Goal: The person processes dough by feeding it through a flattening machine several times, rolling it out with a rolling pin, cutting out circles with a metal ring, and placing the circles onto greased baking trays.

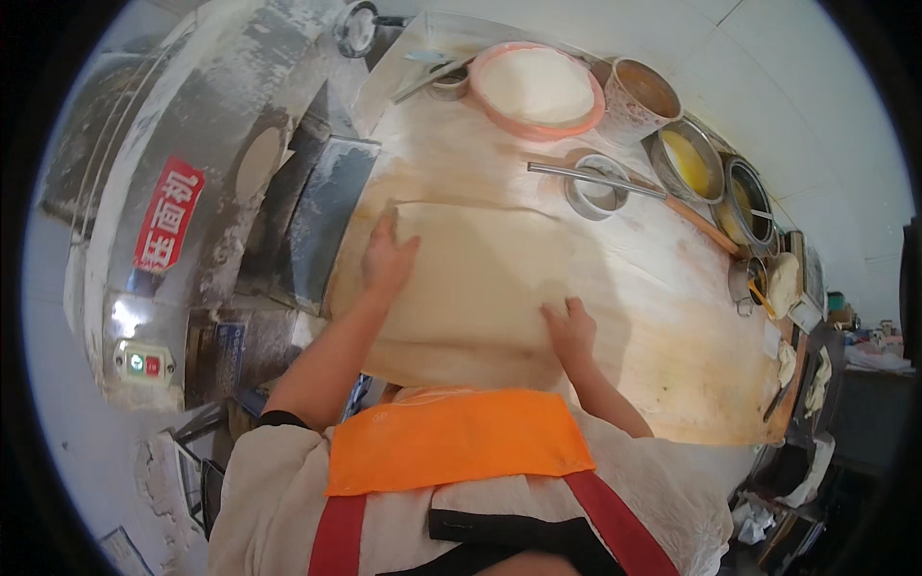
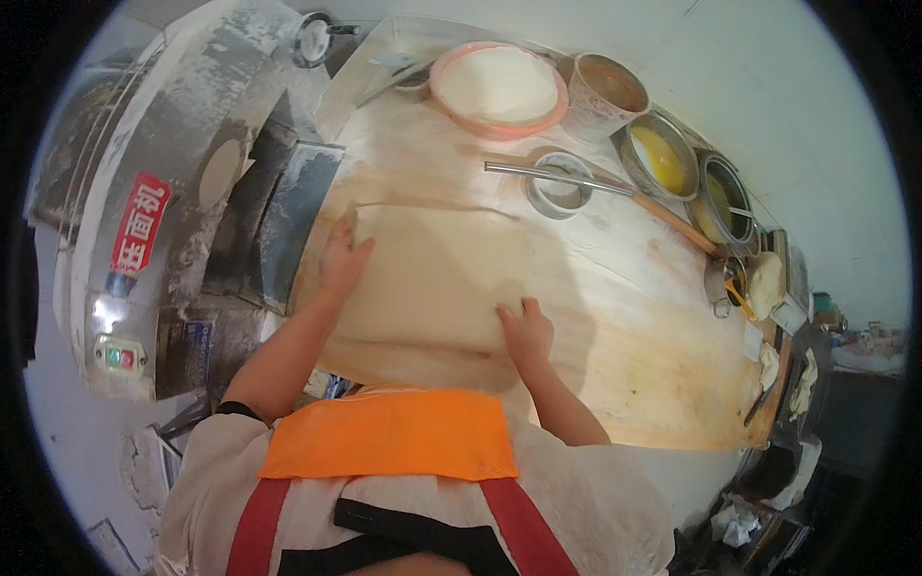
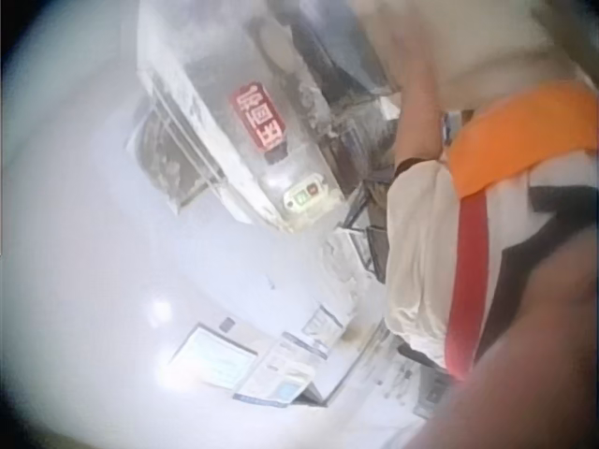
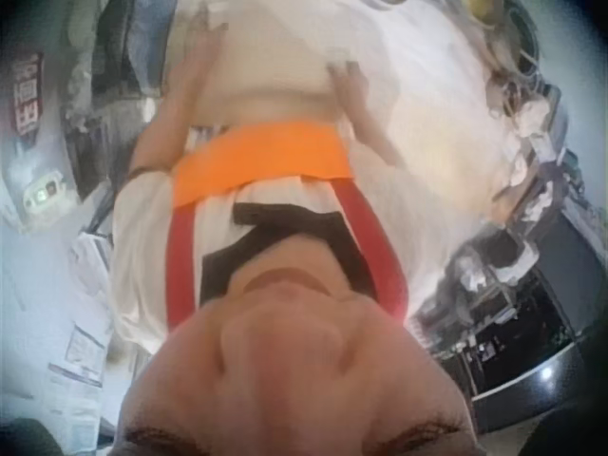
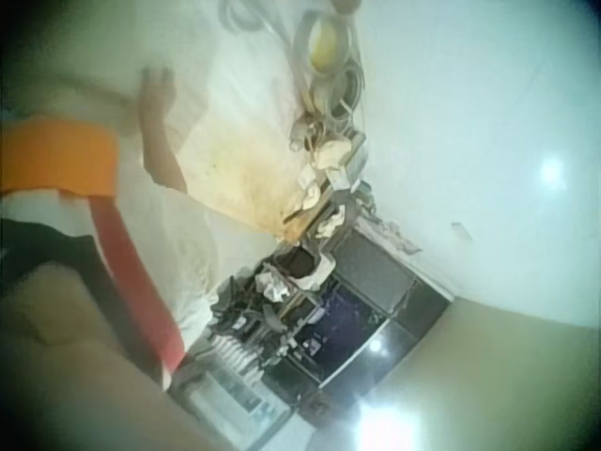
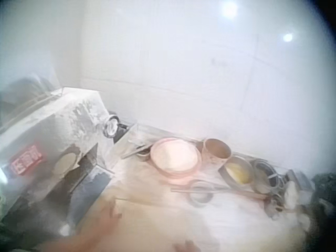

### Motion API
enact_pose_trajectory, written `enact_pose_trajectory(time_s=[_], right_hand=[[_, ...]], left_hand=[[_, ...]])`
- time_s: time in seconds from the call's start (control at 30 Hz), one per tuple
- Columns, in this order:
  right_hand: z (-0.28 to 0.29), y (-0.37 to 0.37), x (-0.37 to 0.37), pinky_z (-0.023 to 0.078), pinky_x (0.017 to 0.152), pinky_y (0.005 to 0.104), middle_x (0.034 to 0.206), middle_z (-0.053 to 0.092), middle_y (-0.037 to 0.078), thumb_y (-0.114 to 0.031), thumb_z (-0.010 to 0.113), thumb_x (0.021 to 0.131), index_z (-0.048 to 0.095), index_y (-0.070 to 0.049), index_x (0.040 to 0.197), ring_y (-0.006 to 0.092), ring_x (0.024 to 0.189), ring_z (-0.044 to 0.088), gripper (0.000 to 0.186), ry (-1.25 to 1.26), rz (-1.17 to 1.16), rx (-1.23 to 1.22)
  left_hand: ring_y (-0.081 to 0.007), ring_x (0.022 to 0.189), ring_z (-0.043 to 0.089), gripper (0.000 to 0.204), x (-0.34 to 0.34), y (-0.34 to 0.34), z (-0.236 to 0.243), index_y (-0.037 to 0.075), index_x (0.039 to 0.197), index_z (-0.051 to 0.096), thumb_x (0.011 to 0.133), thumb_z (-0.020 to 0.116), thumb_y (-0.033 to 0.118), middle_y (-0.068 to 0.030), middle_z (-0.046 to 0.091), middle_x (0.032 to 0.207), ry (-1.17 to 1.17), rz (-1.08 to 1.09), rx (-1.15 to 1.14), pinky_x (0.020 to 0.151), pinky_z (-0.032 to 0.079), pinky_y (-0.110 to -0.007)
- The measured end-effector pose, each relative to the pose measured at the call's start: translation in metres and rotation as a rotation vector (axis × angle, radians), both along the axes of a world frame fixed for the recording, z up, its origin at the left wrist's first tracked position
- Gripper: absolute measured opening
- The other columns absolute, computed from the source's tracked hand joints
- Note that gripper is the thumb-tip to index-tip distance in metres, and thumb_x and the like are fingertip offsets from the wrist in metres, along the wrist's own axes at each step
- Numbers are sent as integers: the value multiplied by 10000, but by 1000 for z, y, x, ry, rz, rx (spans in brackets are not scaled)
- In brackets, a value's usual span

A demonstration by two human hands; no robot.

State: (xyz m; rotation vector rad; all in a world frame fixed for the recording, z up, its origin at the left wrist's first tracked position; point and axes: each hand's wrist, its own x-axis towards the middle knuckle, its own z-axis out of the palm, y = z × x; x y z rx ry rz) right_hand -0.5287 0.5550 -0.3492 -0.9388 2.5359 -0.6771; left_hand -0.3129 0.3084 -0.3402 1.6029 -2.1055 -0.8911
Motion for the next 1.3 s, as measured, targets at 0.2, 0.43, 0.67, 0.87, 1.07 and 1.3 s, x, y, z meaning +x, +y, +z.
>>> enact_pose_trajectory(time_s=[0.2, 0.43, 0.67, 0.87, 1.07, 1.3], right_hand=[[9, -5, -44, 494, 699, 415, 818, 651, 165, -265, 668, 826, 626, -21, 990, 335, 761, 631, 297, 83, -180, -121], [46, -232, -112, 480, 834, 367, 1049, 638, 152, -139, 661, 797, 642, -40, 1053, 301, 958, 616, 275, 311, 131, -583], [14, -392, -154, 472, 877, 375, 1179, 627, 155, -119, 635, 777, 601, -82, 1228, 305, 1028, 613, 454, -70, 369, -22], [34, -296, -118, 485, 807, 377, 924, 688, 165, -110, 605, 764, 679, -40, 1059, 289, 873, 642, 312, -386, 350, -402], [-37, -128, -95, 458, 867, 429, 1058, 645, 220, -103, 488, 851, 630, 13, 1080, 327, 978, 615, 294, 21, -314, -481], [-23, -103, 102, 358, 1030, 470, 1214, 552, 181, -161, 540, 841, 536, -10, 1230, 339, 1170, 493, 417, 265, 1142, -569]], left_hand=[[-330, 1418, 195, 665, -20, 44, -19, 23, 1399, 374, 864, 599, 347, -162, 261, 1515, -152, -713, -374, 1083, 144, -637], [-354, 1405, 227, 718, 10, 65, -15, -8, 1399, 358, 851, 604, 385, -176, 292, 1499, -200, -642, -290, 1096, 149, -607], [-358, 1414, 204, 760, 11, 60, -12, -21, 1407, 339, 851, 580, 436, -183, 266, 1510, -188, -703, -243, 1106, 124, -594], [-332, 1416, 208, 746, 10, 61, -16, 6, 1419, 335, 854, 589, 422, -154, 256, 1522, -212, -663, -284, 1101, 150, -599], [-316, 1439, 139, 734, 7, 62, -23, 16, 1441, 299, 872, 580, 386, -140, 182, 1551, -244, -674, -279, 1115, 114, -587], [-338, 1252, 458, 599, 34, 57, -48, -26, 1368, 388, 917, 560, 330, -241, 449, 1363, 214, 138, 31, 997, 378, -441]])
